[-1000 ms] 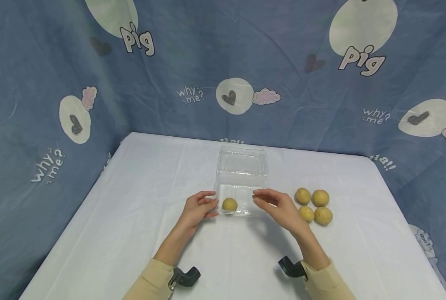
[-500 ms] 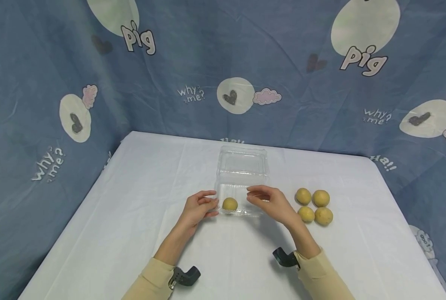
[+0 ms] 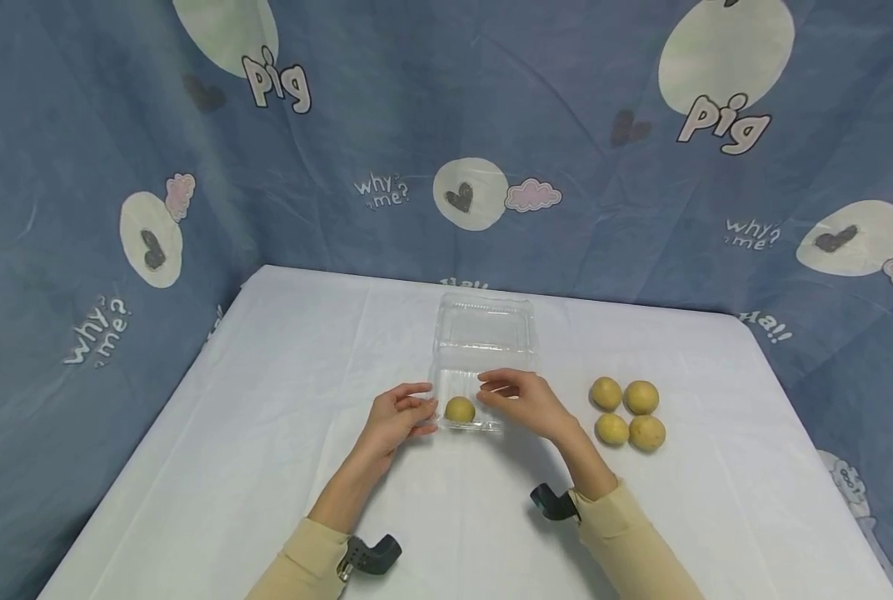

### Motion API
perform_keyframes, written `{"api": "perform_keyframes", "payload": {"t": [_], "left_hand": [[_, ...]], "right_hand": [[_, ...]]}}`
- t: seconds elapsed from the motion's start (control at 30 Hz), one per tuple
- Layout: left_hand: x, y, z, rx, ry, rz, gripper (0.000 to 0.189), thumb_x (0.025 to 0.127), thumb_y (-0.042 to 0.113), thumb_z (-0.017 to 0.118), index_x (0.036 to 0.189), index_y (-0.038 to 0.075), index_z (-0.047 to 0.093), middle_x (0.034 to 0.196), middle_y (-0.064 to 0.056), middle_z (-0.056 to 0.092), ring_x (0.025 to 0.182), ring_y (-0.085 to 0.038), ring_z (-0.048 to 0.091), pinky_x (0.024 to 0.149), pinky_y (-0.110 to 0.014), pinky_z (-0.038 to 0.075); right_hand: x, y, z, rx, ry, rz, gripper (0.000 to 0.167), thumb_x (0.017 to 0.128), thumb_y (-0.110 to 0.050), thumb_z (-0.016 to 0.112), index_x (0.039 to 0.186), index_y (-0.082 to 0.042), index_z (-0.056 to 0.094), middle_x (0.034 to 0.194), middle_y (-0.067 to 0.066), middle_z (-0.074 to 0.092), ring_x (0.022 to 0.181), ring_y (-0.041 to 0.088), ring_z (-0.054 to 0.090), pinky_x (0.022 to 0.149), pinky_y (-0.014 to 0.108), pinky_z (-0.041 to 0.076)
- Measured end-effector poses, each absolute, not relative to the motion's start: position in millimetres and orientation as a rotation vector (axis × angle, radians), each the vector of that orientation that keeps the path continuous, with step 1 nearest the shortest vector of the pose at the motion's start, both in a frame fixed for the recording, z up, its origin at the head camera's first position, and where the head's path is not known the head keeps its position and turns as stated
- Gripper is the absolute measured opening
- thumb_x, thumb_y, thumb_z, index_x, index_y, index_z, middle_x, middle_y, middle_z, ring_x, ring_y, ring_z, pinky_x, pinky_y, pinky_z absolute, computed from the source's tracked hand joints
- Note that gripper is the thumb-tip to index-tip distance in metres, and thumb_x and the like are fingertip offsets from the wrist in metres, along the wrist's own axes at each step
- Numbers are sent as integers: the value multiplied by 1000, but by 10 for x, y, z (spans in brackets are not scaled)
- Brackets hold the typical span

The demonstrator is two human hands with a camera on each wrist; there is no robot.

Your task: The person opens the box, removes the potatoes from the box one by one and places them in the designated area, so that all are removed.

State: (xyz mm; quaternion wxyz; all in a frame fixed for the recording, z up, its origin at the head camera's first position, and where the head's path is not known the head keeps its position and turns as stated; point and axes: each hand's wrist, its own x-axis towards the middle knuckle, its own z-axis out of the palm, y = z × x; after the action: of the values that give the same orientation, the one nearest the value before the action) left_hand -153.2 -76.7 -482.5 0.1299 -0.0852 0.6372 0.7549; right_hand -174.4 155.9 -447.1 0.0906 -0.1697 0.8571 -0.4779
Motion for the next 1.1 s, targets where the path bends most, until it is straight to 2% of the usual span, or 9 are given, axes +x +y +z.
{"api": "perform_keyframes", "payload": {"t": [0.7,1.1], "left_hand": [[-1538,-774,-4816,-247,1845,2195,39,90,1,69,127,-4,57,87,-8,60,81,-16,61,74,-31,62],[-1548,-781,-4830,-253,1848,2193,39,90,0,69,126,-4,58,87,-8,60,80,-16,61,73,-30,62]], "right_hand": [[-1840,1359,-4552,-537,2493,-1271,39,93,-24,68,124,0,65,113,16,68,100,32,66,86,42,58],[-1835,1285,-4571,-570,2451,-1255,41,90,-23,71,123,0,65,111,15,68,99,28,66,82,36,58]]}}
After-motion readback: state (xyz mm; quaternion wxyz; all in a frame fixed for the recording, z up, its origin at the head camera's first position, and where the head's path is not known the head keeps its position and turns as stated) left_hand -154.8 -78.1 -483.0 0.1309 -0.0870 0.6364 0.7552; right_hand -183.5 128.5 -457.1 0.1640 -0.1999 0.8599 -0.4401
